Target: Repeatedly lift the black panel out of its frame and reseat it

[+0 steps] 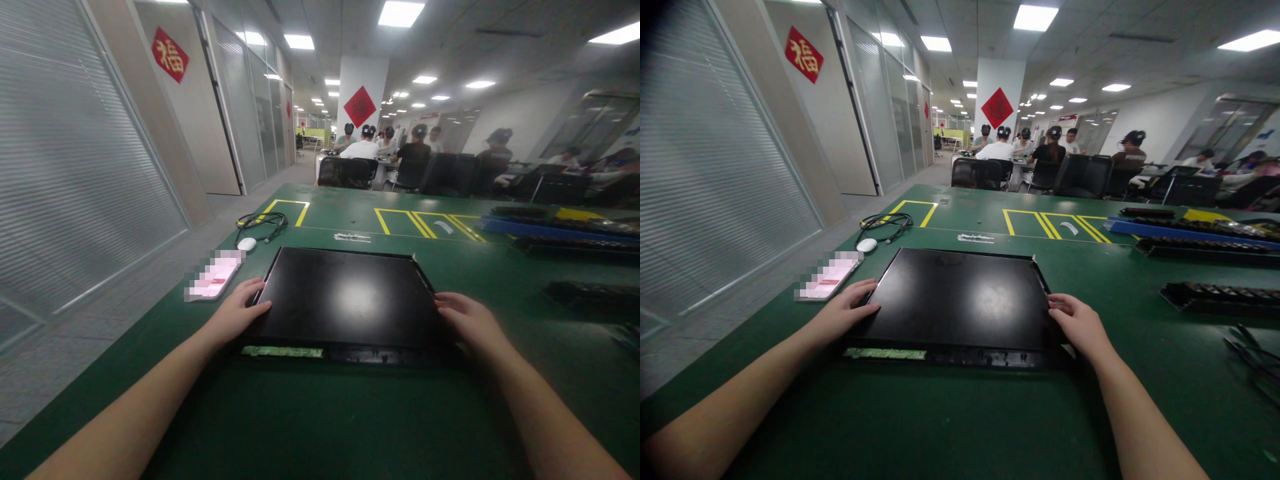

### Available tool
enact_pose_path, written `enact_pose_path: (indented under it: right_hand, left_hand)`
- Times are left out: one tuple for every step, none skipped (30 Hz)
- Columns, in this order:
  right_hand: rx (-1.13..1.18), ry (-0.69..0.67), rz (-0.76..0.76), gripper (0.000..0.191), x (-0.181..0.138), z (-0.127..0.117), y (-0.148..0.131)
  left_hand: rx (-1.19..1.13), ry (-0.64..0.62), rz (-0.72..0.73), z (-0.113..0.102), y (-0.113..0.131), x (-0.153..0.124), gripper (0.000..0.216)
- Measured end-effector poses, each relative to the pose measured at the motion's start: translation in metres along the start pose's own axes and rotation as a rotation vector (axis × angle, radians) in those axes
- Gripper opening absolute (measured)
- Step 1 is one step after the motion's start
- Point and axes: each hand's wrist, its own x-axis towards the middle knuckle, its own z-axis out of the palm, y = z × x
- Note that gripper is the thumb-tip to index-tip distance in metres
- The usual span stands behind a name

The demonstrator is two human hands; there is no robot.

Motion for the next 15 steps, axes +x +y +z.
enact_pose_path:
  right_hand:
    - [0.029, -0.005, 0.012, 0.042, 0.0, 0.0, -0.001]
    - [0.053, -0.007, 0.023, 0.041, -0.001, 0.0, -0.003]
    - [0.073, -0.004, 0.035, 0.041, -0.002, 0.0, -0.004]
    - [0.087, 0.0, 0.046, 0.04, -0.003, 0.001, -0.007]
    - [0.098, 0.007, 0.057, 0.039, -0.005, 0.001, -0.009]
    - [0.108, 0.011, 0.066, 0.039, -0.006, 0.001, -0.01]
    - [0.122, 0.015, 0.071, 0.038, -0.007, 0.001, -0.012]
    - [0.136, 0.015, 0.071, 0.038, -0.007, 0.001, -0.012]
    - [0.146, 0.016, 0.069, 0.038, -0.008, 0.001, -0.013]
    - [0.15, 0.017, 0.067, 0.039, -0.008, 0.001, -0.013]
    - [0.148, 0.013, 0.066, 0.039, -0.008, 0.001, -0.012]
    - [0.14, 0.011, 0.065, 0.039, -0.008, 0.0, -0.012]
    - [0.128, 0.011, 0.067, 0.039, -0.008, 0.0, -0.012]
    - [0.115, 0.008, 0.069, 0.039, -0.009, 0.0, -0.013]
    - [0.101, 0.006, 0.07, 0.038, -0.009, 0.0, -0.013]
  left_hand:
    - [0.018, -0.005, 0.004, 0.0, 0.0, 0.0, 0.073]
    - [0.034, -0.009, 0.004, 0.0, 0.0, 0.0, 0.074]
    - [0.048, -0.013, 0.004, 0.0, 0.0, 0.0, 0.074]
    - [0.06, -0.017, 0.005, 0.0, 0.001, 0.0, 0.073]
    - [0.073, -0.019, 0.006, 0.0, 0.001, 0.0, 0.073]
    - [0.085, -0.022, 0.01, 0.0, 0.002, 0.0, 0.072]
    - [0.098, -0.024, 0.013, 0.001, 0.002, 0.0, 0.071]
    - [0.11, -0.024, 0.018, 0.001, 0.002, 0.0, 0.071]
    - [0.12, -0.024, 0.022, 0.002, 0.001, 0.0, 0.071]
    - [0.13, -0.022, 0.025, 0.002, 0.001, 0.001, 0.071]
    - [0.137, -0.019, 0.029, 0.003, 0.0, 0.001, 0.07]
    - [0.143, -0.019, 0.034, 0.003, 0.0, 0.001, 0.069]
    - [0.148, -0.019, 0.039, 0.003, 0.0, 0.001, 0.068]
    - [0.154, -0.022, 0.044, 0.003, 0.0, 0.001, 0.068]
    - [0.159, -0.027, 0.049, 0.002, 0.0, 0.001, 0.067]
